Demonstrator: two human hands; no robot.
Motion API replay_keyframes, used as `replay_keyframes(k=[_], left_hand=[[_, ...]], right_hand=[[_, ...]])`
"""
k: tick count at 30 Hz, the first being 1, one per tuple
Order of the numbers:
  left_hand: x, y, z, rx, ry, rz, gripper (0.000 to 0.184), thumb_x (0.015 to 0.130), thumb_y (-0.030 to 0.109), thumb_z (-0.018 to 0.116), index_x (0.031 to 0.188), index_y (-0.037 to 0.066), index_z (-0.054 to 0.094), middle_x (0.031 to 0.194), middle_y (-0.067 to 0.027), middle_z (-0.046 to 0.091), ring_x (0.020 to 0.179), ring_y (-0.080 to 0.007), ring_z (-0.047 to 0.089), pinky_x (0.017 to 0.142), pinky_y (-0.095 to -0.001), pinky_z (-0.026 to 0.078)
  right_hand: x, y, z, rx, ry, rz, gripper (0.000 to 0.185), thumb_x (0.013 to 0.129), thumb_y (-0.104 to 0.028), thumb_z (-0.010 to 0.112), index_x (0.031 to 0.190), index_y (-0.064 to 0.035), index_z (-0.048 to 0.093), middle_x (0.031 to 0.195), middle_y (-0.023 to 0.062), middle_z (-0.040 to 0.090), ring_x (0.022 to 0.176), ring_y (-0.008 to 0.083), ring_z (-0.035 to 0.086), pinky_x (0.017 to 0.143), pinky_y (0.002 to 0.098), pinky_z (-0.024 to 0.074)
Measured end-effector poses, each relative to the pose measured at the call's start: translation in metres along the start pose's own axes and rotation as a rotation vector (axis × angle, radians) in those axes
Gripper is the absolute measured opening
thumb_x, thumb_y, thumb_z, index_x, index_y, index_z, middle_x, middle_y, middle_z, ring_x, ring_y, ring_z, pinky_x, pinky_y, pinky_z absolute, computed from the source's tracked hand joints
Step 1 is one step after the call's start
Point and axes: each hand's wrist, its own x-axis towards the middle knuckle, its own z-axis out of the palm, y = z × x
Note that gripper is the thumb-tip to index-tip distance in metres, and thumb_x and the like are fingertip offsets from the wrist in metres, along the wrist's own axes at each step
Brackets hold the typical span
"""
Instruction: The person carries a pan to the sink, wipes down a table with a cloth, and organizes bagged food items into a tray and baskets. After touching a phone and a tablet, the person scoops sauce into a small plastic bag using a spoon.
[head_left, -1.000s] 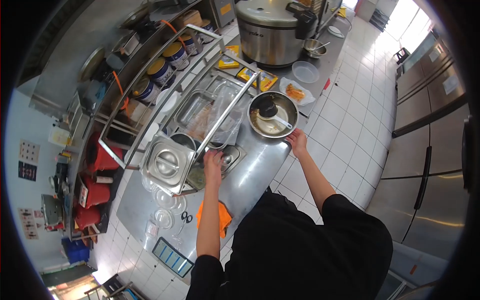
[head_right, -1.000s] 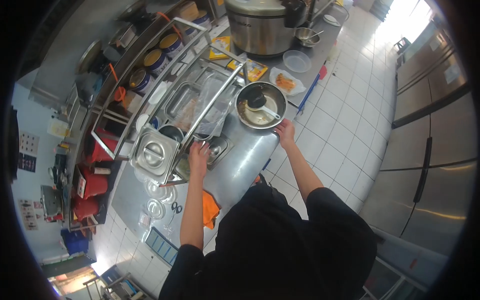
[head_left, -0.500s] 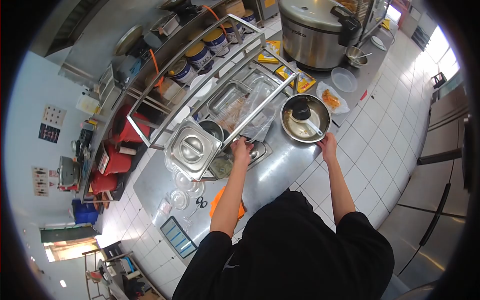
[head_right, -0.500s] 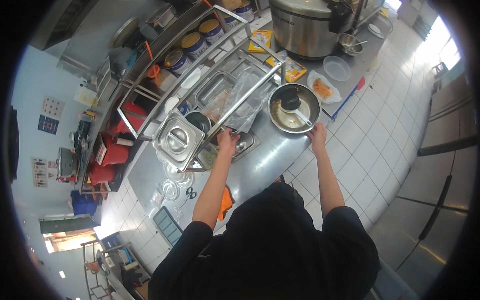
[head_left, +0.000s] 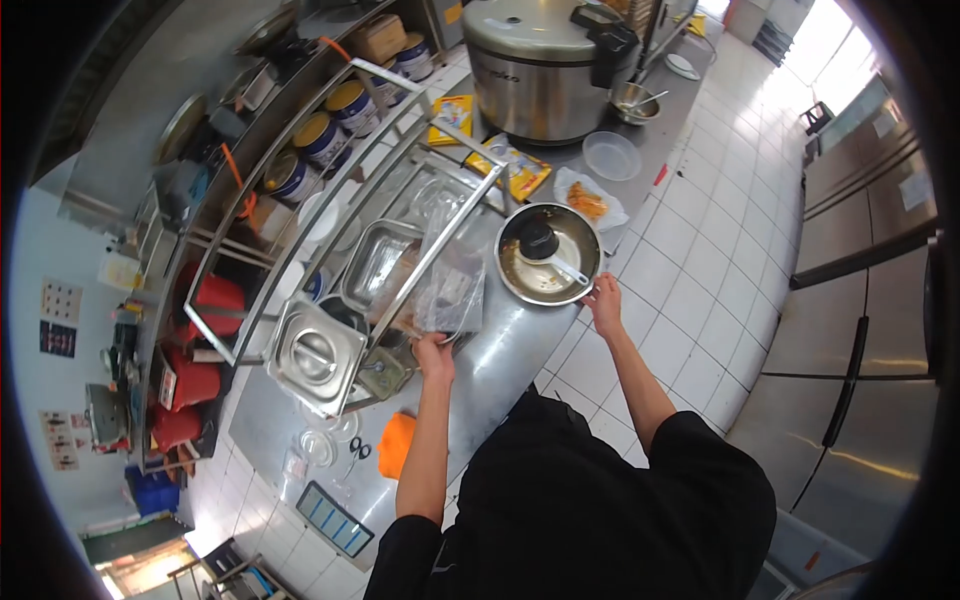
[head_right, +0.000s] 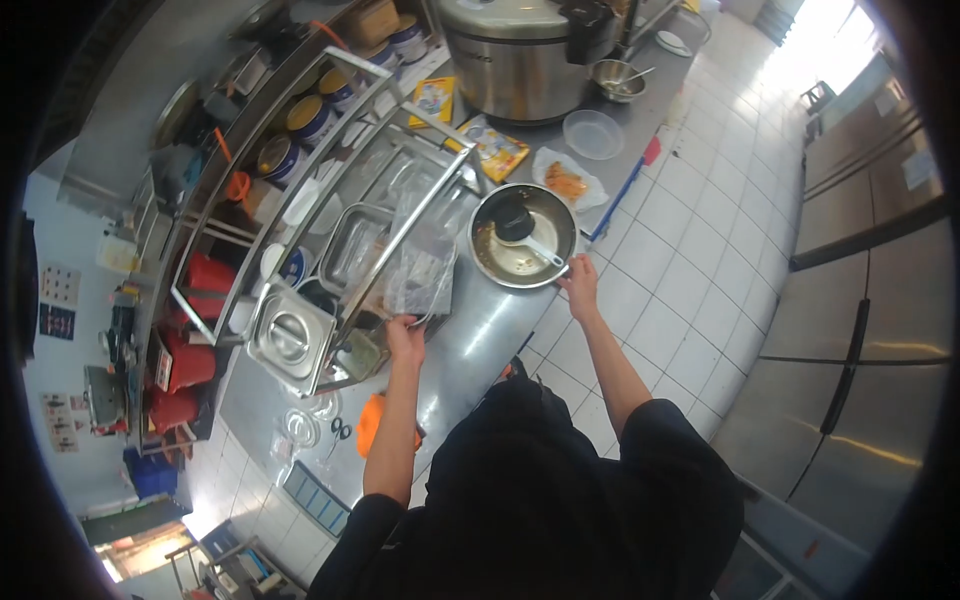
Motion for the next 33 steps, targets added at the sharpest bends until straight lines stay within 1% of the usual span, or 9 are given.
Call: replay_keyframes(k=[7,13,14,17,18,21,25,29,33], left_hand=[[-0.062,-0.004,0.004,0.034,-0.005,0.192,0.052,0.061,-0.015,0.047,0.109,0.006,0.047,0.107,-0.0057,0.052,0.096,-0.0197,0.051,0.081,-0.0291,0.043],[-0.097,-0.015,0.011,-0.001,0.059,0.049,0.041,0.060,-0.014,0.046,0.094,0.009,0.045,0.090,-0.0027,0.051,0.080,-0.0155,0.048,0.067,-0.0262,0.039],[-0.102,-0.022,0.007,-0.008,0.060,0.011,0.042,0.060,-0.014,0.046,0.095,0.009,0.046,0.088,-0.0028,0.050,0.076,-0.0161,0.048,0.064,-0.0274,0.040],[-0.119,-0.039,-0.006,0.060,-0.078,-0.036,0.044,0.060,-0.014,0.045,0.097,0.010,0.045,0.086,-0.0031,0.049,0.074,-0.0171,0.049,0.063,-0.0286,0.041],[-0.144,-0.026,0.014,0.034,-0.016,-0.094,0.045,0.061,-0.015,0.044,0.098,0.010,0.045,0.086,-0.0034,0.049,0.076,-0.0180,0.050,0.065,-0.0291,0.043],[-0.162,-0.034,0.004,-0.074,-0.031,-0.186,0.043,0.061,-0.015,0.044,0.097,0.010,0.044,0.087,-0.0042,0.050,0.075,-0.0187,0.050,0.066,-0.0301,0.044],[-0.173,-0.059,-0.032,-0.047,-0.116,-0.211,0.082,0.064,-0.014,0.041,0.142,0.009,0.037,0.126,-0.0114,0.053,0.113,-0.0282,0.055,0.094,-0.0386,0.048],[-0.189,-0.077,-0.052,-0.060,-0.229,-0.279,0.081,0.065,-0.016,0.045,0.141,0.009,0.039,0.128,-0.0101,0.053,0.115,-0.0286,0.055,0.095,-0.0386,0.049],[-0.221,-0.085,-0.056,0.113,-0.282,-0.449,0.058,0.089,-0.001,0.057,0.142,0.011,0.039,0.143,-0.0091,0.045,0.131,-0.0262,0.048,0.103,-0.0426,0.045]], right_hand=[[0.017,-0.007,0.001,0.060,0.004,-0.002,0.002,0.096,-0.013,0.051,0.094,-0.0132,0.049,0.091,-0.0004,0.057,0.080,0.0109,0.058,0.067,0.0333,0.0550],[0.052,-0.005,-0.006,0.089,0.040,-0.020,0.003,0.096,-0.013,0.050,0.095,-0.0128,0.048,0.092,0.0008,0.057,0.081,0.0131,0.059,0.066,0.0320,0.0531],[0.060,-0.003,-0.012,0.049,-0.028,-0.014,0.012,0.098,-0.022,0.050,0.103,-0.0111,0.050,0.099,0.0025,0.059,0.095,0.0174,0.060,0.085,0.0425,0.0516],[0.044,-0.032,0.008,0.109,-0.041,0.072,0.022,0.100,-0.029,0.047,0.109,-0.0103,0.053,0.104,0.0074,0.063,0.093,0.0216,0.063,0.075,0.0367,0.0530],[0.041,-0.026,-0.002,0.045,-0.076,0.094,0.039,0.103,-0.041,0.042,0.115,-0.0069,0.055,0.105,0.0108,0.065,0.097,0.0252,0.064,0.082,0.0381,0.0521],[0.003,-0.006,-0.028,-0.148,-0.144,0.277,0.045,0.104,-0.046,0.039,0.111,-0.0051,0.057,0.099,0.0118,0.065,0.097,0.0233,0.064,0.088,0.0379,0.0515],[-0.085,0.063,-0.075,-0.161,-0.227,0.325,0.046,0.105,-0.042,0.037,0.118,-0.0052,0.061,0.107,0.0071,0.065,0.104,0.0203,0.062,0.096,0.0379,0.0496],[-0.188,0.048,-0.031,0.263,-0.146,0.440,0.044,0.102,-0.038,0.044,0.128,-0.0049,0.056,0.121,0.0070,0.063,0.118,0.0225,0.057,0.102,0.0391,0.0448],[-0.202,0.054,-0.052,0.307,-0.136,0.458,0.046,0.102,-0.040,0.043,0.133,-0.0068,0.054,0.126,0.0065,0.061,0.122,0.0245,0.054,0.106,0.0419,0.0418]])
